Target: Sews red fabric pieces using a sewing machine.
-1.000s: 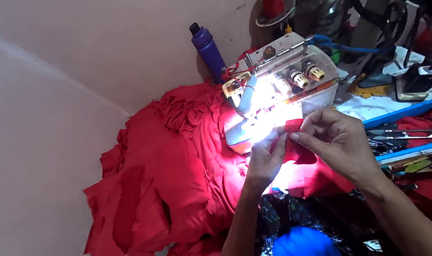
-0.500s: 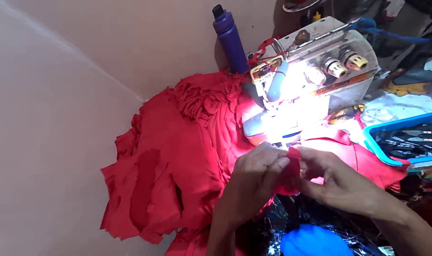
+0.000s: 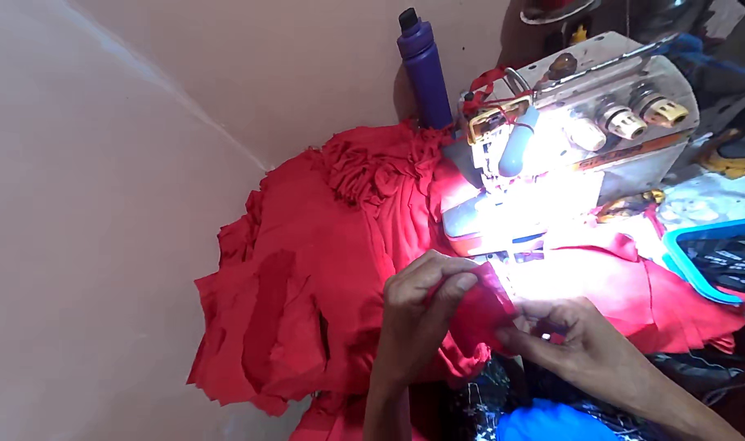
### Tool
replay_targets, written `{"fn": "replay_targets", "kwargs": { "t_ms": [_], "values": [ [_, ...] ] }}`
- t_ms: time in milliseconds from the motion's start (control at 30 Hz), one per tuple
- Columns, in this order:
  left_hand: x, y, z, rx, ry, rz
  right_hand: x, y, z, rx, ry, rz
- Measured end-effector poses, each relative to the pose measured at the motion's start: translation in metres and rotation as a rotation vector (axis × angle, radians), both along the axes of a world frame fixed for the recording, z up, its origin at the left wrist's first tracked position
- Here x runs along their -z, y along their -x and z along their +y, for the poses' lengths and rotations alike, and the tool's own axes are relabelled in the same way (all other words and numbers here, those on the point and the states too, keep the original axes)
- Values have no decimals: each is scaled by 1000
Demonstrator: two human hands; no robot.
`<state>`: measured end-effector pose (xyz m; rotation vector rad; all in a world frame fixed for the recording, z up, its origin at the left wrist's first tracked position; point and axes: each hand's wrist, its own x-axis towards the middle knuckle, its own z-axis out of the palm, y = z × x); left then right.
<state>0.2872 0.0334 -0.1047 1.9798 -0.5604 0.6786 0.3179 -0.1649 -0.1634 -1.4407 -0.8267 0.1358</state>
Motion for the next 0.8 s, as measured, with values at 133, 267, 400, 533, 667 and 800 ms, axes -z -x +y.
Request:
{"fn": "replay_targets", "kwargs": {
  "t_ms": [133,267,400,533,667,800],
  "values": [
    [-1,-13,1,-54,22,88,5,-9,5,113,18,-66],
    [9,-49,4,-105,38,169,13,-26,17,194,-35,61],
    [38,-101,-4,-313,-36,81,28,-52,30,411,164,134],
    [60,-126,-16,-503,-245,62,42,-68,29,496,302,74],
    [56,-114,-35,-655,-404,10,43,-57,24,504,257,82],
    [72,-86,-58,-711,-535,-73,57,-44,17,577,225,-32]
  ]
}}
